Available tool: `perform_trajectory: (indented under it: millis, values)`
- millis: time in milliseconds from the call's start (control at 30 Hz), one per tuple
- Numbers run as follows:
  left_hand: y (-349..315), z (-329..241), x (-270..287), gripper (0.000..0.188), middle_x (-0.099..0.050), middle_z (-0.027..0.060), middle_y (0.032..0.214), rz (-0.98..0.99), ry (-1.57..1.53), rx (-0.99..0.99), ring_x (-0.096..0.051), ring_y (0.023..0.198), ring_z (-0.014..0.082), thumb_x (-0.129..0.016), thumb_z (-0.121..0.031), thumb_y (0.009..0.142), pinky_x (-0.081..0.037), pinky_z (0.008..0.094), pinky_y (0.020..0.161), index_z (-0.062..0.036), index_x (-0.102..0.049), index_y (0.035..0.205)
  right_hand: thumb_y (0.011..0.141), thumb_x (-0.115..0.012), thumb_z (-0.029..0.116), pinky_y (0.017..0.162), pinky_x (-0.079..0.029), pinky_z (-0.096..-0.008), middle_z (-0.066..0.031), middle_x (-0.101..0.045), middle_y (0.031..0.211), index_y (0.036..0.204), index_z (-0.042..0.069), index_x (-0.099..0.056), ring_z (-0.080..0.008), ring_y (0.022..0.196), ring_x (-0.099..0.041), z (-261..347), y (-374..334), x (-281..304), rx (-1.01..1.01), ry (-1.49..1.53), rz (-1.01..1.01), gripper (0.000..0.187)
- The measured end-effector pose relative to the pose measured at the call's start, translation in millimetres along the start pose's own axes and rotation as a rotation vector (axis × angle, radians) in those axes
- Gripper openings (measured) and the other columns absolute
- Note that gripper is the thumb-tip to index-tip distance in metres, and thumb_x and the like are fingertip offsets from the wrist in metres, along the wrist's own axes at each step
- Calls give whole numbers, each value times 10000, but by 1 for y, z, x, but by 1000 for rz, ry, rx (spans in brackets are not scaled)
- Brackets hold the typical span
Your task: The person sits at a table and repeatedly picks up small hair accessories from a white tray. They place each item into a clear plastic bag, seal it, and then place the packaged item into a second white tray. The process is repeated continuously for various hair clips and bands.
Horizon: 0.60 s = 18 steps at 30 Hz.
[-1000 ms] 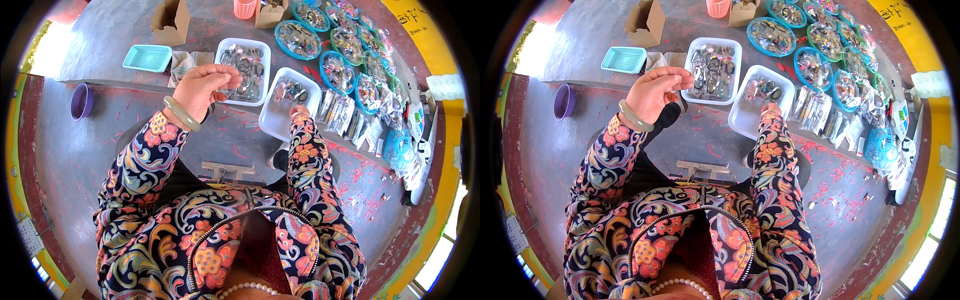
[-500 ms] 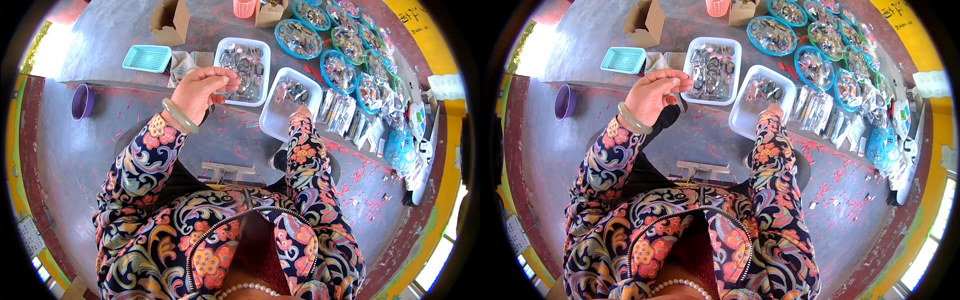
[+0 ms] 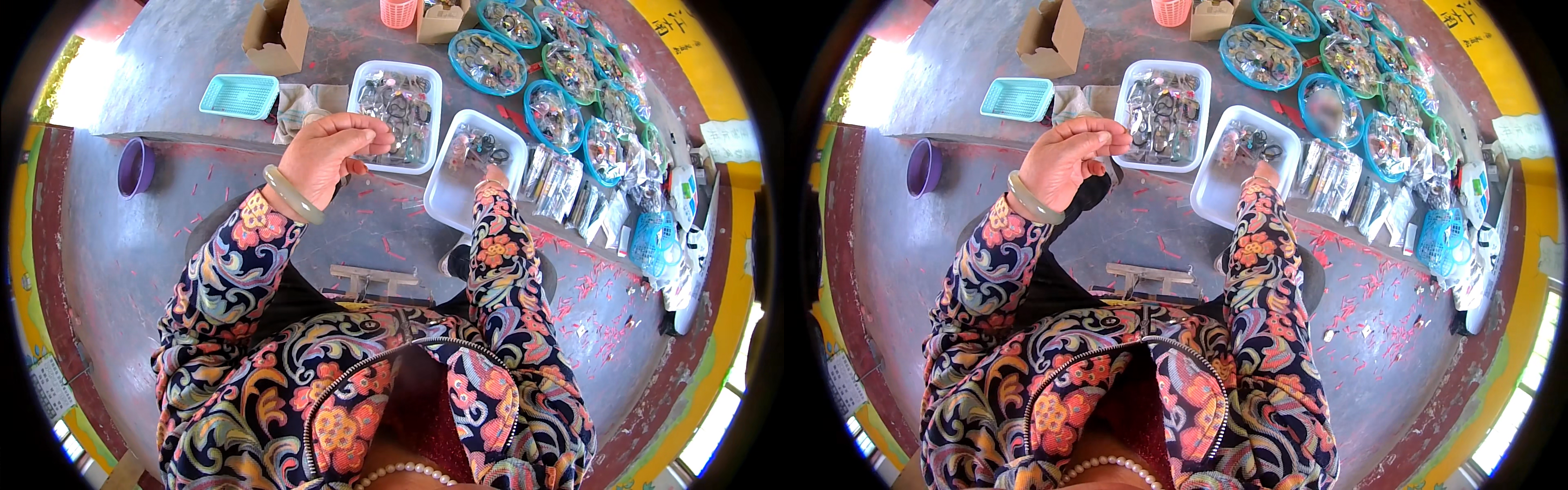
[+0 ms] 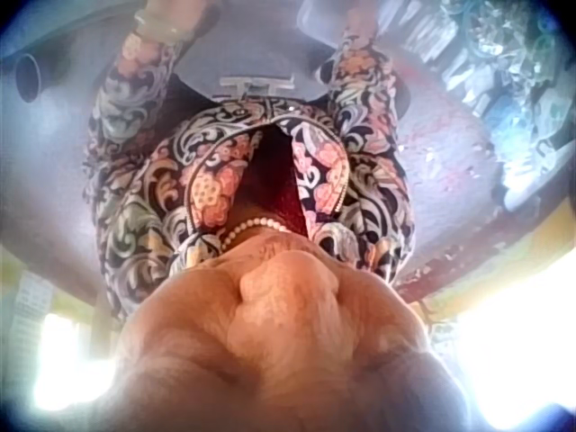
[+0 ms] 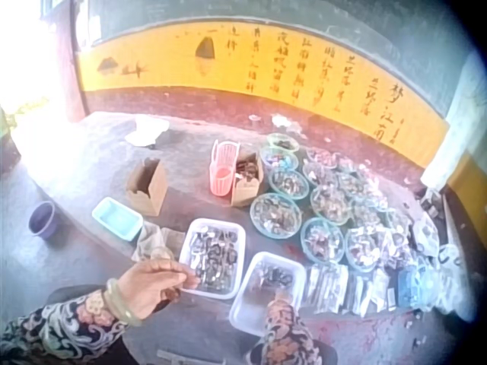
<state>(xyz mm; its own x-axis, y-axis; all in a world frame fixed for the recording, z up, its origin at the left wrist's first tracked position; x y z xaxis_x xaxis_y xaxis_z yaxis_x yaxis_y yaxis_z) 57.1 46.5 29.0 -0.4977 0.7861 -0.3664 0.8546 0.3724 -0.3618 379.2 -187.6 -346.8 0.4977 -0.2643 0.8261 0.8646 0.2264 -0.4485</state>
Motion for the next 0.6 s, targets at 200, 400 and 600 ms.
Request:
perform_trajectory:
  millis: [200, 400, 600]
  values:
    - [-4, 0, 5, 212, -612, 52, 973, -29, 27, -5, -573, 910, 124, -500, -128, 853, -410, 209, 630, -32, -560, 1032, 780, -551, 247, 551, -481, -377, -98, -647, 753, 737, 92, -634, -225, 738, -639, 7, -13, 17, -221, 164, -221, 181]
    - [-1, 5, 8, 194, -612, 46, 970, -10, 42, -21, -574, 901, 116, -483, -128, 858, -403, 200, 626, -37, -566, 1008, 752, -555, 238, 413, -394, -249, -9, -586, 559, 603, 79, -610, -129, 499, -551, 57, -37, 71, 304, -520, -198, 225]
    - [5, 7, 1, 185, -616, 42, 939, 11, 206, -42, -575, 861, 95, -486, -139, 858, -408, 202, 608, -37, -584, 975, 759, -549, 113, 522, -414, -190, -22, -589, 682, 800, 18, -618, -75, 577, -527, 123, -118, 153, 340, 637, 112, 125]
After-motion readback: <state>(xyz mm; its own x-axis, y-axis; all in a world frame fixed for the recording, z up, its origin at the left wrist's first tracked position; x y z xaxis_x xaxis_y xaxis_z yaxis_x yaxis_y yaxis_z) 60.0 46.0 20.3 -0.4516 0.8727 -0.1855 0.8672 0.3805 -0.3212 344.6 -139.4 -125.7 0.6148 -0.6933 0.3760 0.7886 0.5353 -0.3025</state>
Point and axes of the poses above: each hand's wrist, its own y-axis towards the middle knuckle, its own x-axis out of the back of the hand, z = x × y, the point moved 7 cm from there along y, towards the middle knuckle
